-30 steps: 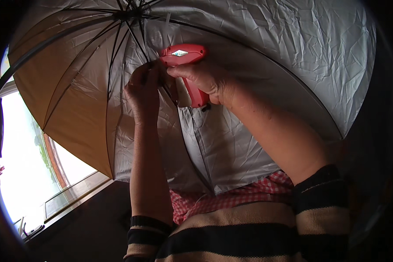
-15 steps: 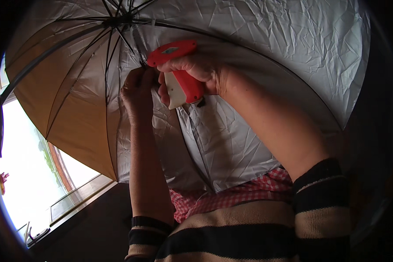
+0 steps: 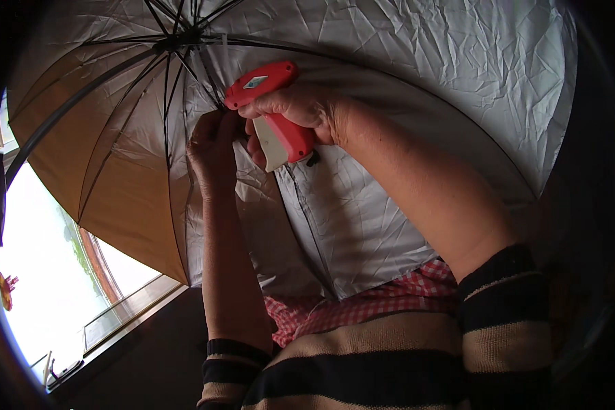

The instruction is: Repairing an umbrella by applying glue to the ribs with a hot glue gun.

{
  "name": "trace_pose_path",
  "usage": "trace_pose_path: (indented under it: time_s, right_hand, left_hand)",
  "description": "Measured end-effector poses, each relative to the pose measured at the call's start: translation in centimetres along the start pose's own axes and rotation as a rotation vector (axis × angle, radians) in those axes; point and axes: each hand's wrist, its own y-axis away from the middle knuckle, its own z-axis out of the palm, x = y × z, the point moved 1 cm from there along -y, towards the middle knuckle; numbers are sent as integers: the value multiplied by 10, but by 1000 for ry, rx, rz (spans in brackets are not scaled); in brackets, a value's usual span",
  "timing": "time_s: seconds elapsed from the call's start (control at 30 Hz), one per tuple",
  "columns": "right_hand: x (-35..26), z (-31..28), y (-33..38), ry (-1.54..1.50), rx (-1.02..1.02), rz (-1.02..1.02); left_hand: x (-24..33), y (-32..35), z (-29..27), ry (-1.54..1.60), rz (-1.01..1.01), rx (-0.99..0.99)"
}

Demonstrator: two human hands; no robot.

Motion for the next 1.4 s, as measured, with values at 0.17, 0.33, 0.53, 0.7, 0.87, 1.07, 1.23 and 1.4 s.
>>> trace_pose_path:
  time_s: [0.17,0.33,0.53,0.7,0.87,1.07,1.23,1.4]
  right_hand:
    - [-1,0,-1,18,1,4]
    - [-4,3,-3,207,135,45]
    - [-9,0,18,266,120,-287]
    - [-22,-11,60,278,226,-166]
    - [33,-2,41,151,233,-280]
    - [62,15,23,0,446,-626]
    - [51,10,12,32,356,-656]
    - [43,13,5,-14,157,-421]
  left_hand:
    - [1,1,8,127,-28,-6]
    - [3,2,12,5,40,21]
    - [-8,-3,-7,-302,265,159]
    - [-6,-11,-40,-723,464,62]
    - [6,-17,-67,-953,467,340]
    - [17,13,37,-508,272,154]
    - [23,-2,32,-658,273,113]
    - [6,-11,-5,-654,412,111]
